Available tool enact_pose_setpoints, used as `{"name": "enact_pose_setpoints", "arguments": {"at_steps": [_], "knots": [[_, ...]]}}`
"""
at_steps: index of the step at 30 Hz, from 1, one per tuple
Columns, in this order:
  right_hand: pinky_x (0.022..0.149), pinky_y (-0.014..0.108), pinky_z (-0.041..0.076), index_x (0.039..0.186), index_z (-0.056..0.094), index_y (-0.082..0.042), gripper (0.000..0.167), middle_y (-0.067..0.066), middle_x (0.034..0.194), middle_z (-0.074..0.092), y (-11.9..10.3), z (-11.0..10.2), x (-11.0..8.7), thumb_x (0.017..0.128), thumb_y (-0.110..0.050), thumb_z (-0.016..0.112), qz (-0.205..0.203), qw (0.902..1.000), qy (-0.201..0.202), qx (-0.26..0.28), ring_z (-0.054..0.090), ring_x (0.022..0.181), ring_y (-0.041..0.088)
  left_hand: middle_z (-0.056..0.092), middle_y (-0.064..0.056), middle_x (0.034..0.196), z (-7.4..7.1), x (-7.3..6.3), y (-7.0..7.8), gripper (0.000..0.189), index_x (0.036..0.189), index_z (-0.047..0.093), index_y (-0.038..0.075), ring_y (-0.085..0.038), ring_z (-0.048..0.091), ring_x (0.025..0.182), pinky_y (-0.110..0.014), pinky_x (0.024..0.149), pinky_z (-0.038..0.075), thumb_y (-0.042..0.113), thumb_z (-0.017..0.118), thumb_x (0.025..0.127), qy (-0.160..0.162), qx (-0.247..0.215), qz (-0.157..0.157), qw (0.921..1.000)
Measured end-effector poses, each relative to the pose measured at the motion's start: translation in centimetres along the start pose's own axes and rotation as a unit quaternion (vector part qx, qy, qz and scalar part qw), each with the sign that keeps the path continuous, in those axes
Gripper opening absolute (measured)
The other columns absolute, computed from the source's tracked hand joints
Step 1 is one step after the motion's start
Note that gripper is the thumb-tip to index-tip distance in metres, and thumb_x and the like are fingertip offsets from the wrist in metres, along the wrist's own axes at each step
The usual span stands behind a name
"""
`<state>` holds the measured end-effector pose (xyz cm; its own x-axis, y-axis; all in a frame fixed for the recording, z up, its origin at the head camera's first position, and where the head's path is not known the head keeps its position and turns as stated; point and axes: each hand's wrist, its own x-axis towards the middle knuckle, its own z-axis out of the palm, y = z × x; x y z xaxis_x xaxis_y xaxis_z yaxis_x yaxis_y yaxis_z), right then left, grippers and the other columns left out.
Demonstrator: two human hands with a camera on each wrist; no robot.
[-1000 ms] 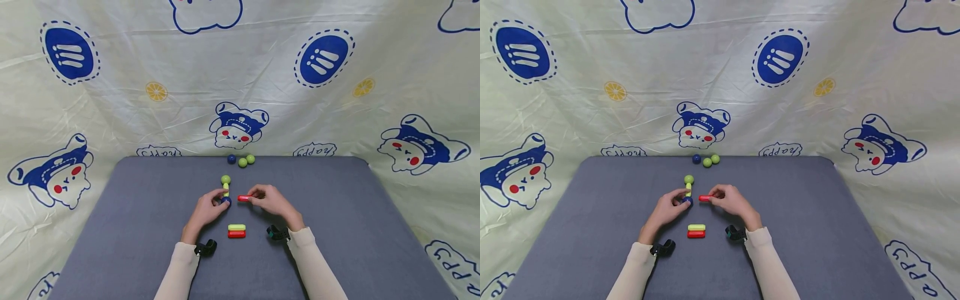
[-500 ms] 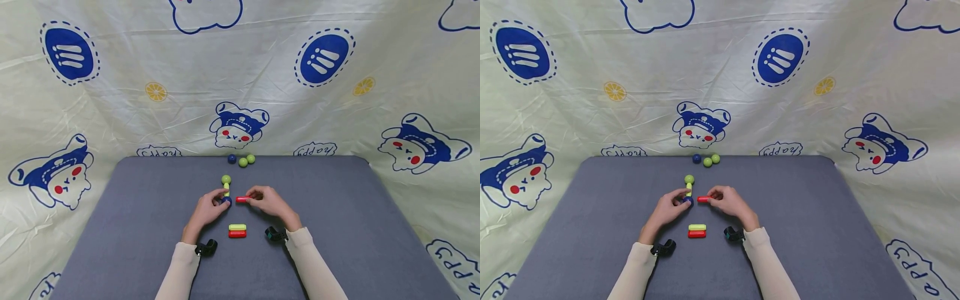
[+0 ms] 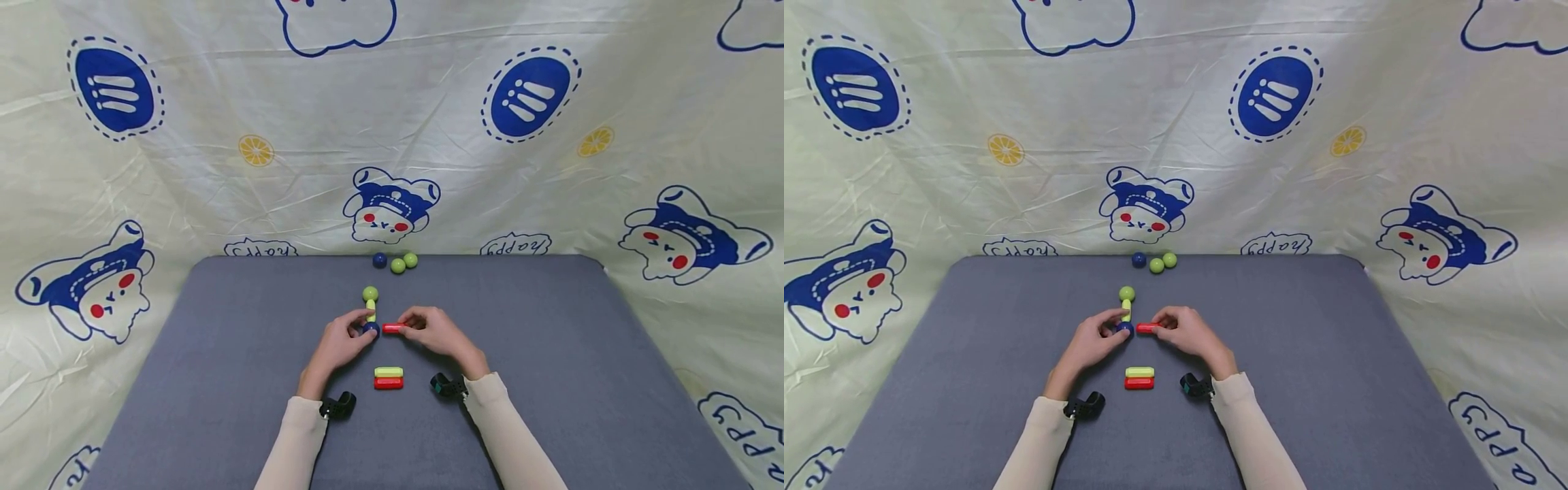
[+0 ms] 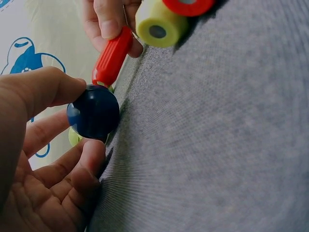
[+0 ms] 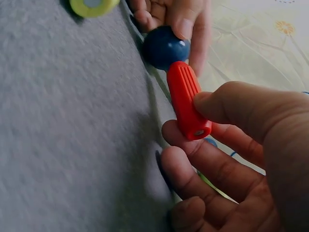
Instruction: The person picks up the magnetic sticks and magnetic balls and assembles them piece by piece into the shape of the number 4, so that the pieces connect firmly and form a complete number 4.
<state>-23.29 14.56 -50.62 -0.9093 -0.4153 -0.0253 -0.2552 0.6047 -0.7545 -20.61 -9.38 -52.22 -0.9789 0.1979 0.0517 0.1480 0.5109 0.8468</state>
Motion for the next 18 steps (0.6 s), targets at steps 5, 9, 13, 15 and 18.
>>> {"name": "enact_pose_setpoints", "arguments": {"at_steps": [5,9,13,15,18], "knots": [[0.079,0.032,0.053,0.105,0.075,-0.014,0.01,0.0,0.095,0.072,-0.43,0.29,0.06,0.097,-0.018,0.072,-0.002,1.0,-0.007,0.002,0.062,0.085,0.013,0.068,-0.005,0.108,0.04,0.01,-0.03,0.04,0.134,0.068,0.017,-0.012,0.052,0.07,-0.026,0.063,0.041,0.021,0.074,0.095,0.001,0.002,-0.003,1.0],[0.078,0.031,0.051,0.105,0.075,-0.015,0.009,-0.001,0.095,0.071,-0.34,0.35,0.06,0.097,-0.019,0.072,0.0,1.0,-0.005,0.002,0.061,0.084,0.012,0.068,-0.005,0.108,0.09,-0.03,-0.03,0.04,0.134,0.068,0.016,-0.011,0.052,0.07,-0.025,0.063,0.041,0.021,0.074,0.095,0.003,0.001,-0.001,1.0],[0.076,0.03,0.05,0.105,0.075,-0.015,0.01,-0.001,0.094,0.07,-0.28,0.31,0.06,0.097,-0.019,0.072,0.001,1.0,-0.008,0.003,0.06,0.083,0.012,0.068,-0.006,0.108,0.12,-0.03,-0.07,0.04,0.134,0.068,0.015,-0.011,0.051,0.069,-0.025,0.062,0.04,0.02,0.074,0.095,0.003,-0.002,0.002,1.0],[0.075,0.03,0.05,0.105,0.075,-0.014,0.01,0.0,0.094,0.07,-0.32,0.29,0.05,0.097,-0.019,0.072,0.0,1.0,-0.009,0.002,0.06,0.083,0.013,0.068,-0.006,0.108,0.12,-0.02,-0.09,0.04,0.134,0.068,0.015,-0.011,0.051,0.069,-0.025,0.062,0.04,0.02,0.074,0.095,0.003,-0.003,0.004,1.0],[0.075,0.031,0.05,0.105,0.075,-0.014,0.01,0.0,0.094,0.07,-0.36,0.25,0.04,0.097,-0.019,0.072,-0.001,0.9999,-0.011,0.002,0.06,0.082,0.013,0.068,-0.006,0.108,0.1,-0.01,-0.1,0.04,0.134,0.068,0.014,-0.012,0.052,0.07,-0.025,0.063,0.041,0.02,0.074,0.095,0.003,-0.003,0.006,1.0]]}}
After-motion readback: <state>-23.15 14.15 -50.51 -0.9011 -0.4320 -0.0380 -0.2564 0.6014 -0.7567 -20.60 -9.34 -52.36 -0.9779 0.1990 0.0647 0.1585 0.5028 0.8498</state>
